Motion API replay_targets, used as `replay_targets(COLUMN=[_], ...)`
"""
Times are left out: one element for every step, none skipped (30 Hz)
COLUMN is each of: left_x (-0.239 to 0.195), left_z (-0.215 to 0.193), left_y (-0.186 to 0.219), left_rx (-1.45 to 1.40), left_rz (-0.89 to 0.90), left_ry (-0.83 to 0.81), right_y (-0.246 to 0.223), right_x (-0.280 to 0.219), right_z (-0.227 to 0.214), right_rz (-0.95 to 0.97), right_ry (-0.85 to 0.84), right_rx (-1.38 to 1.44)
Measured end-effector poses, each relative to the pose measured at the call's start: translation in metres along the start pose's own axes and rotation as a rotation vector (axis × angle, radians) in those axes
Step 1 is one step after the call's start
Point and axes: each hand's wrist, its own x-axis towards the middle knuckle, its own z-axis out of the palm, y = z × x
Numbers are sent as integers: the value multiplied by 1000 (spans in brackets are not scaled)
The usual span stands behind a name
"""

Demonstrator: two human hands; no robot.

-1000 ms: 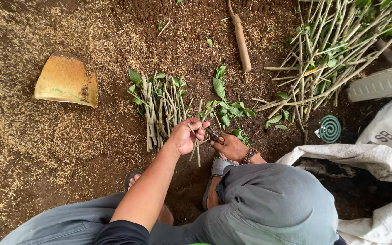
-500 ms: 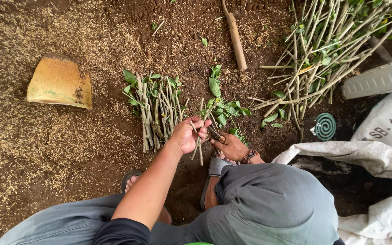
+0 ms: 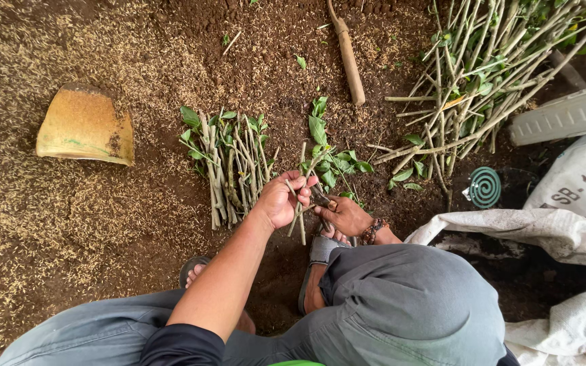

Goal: The person sits on the ground and uses pruning shears to trim leaves and side branches from multiple plant stems. They handle each stem individually, cutting away foliage and placing the trimmed stems into a growing pile on the left.

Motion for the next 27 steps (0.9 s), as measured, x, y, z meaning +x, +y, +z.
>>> replay_targets(left_x=[0, 1, 0, 1, 0, 0, 0, 0, 0, -1, 0, 1, 2, 3, 4, 4, 4, 3, 2, 1, 0, -1, -1, -3, -4, -4, -5], left_z=[1, 1, 1, 2, 2, 2, 2, 3, 4, 4, 6, 9, 11, 13, 16, 18, 20, 22, 24, 27, 30, 35, 39, 43, 46, 49, 51], left_y=[0, 0, 1, 1, 1, 1, 1, 2, 1, 1, -1, -5, -7, -8, -9, -10, -10, -11, -13, -15, -17, -19, -21, -23, -24, -25, -26], left_rx=[8, 17, 26, 35, 47, 60, 73, 91, 107, 123, 136, 149, 164, 228, 291, 354, 392, 430, 469, 544, 618, 692, 789, 885, 980, 991, 1001], left_rz=[8, 3, -1, -5, -13, -20, -24, -39, -52, -66, -67, -67, -70, -51, -30, -9, -9, -9, -10, 25, 61, 96, 110, 123, 136, 149, 160], left_ry=[12, 14, 16, 17, 32, 46, 60, 38, 18, -3, 4, 12, 19, 33, 49, 65, 64, 63, 62, 85, 107, 129, 162, 195, 231, 239, 249], right_y=[0, 2, 3, 5, 9, 13, 17, 22, 27, 31, 36, 41, 46, 50, 55, 59, 62, 66, 70, 73, 76, 78, 80, 82, 84, 86, 90], right_x=[-1, -1, -1, 0, 2, 2, 4, 4, 5, 7, 9, 11, 13, 14, 16, 17, 18, 18, 18, 18, 17, 18, 19, 20, 23, 27, 29], right_z=[0, -1, -1, -2, -2, -1, -2, -2, -3, -2, -2, -3, -3, -3, -3, -6, -8, -11, -13, -16, -19, -20, -19, -19, -19, -18, -17], right_rz=[-9, -17, -27, -56, -83, -109, -112, -115, -117, -118, -120, -122, -56, 10, 74, 29, -17, -63, -57, -51, -43, -53, -65, -77, -63, -47, -29], right_ry=[0, 1, 0, 9, 19, 28, 25, 22, 17, -26, -67, -107, -44, 18, 79, 127, 172, 217, 244, 270, 298, 345, 390, 435, 433, 432, 428], right_rx=[-5, -10, -17, -42, -65, -87, -67, -47, -29, 10, 48, 86, 92, 99, 105, 106, 108, 110, 113, 117, 120, 181, 240, 299, 364, 429, 494])
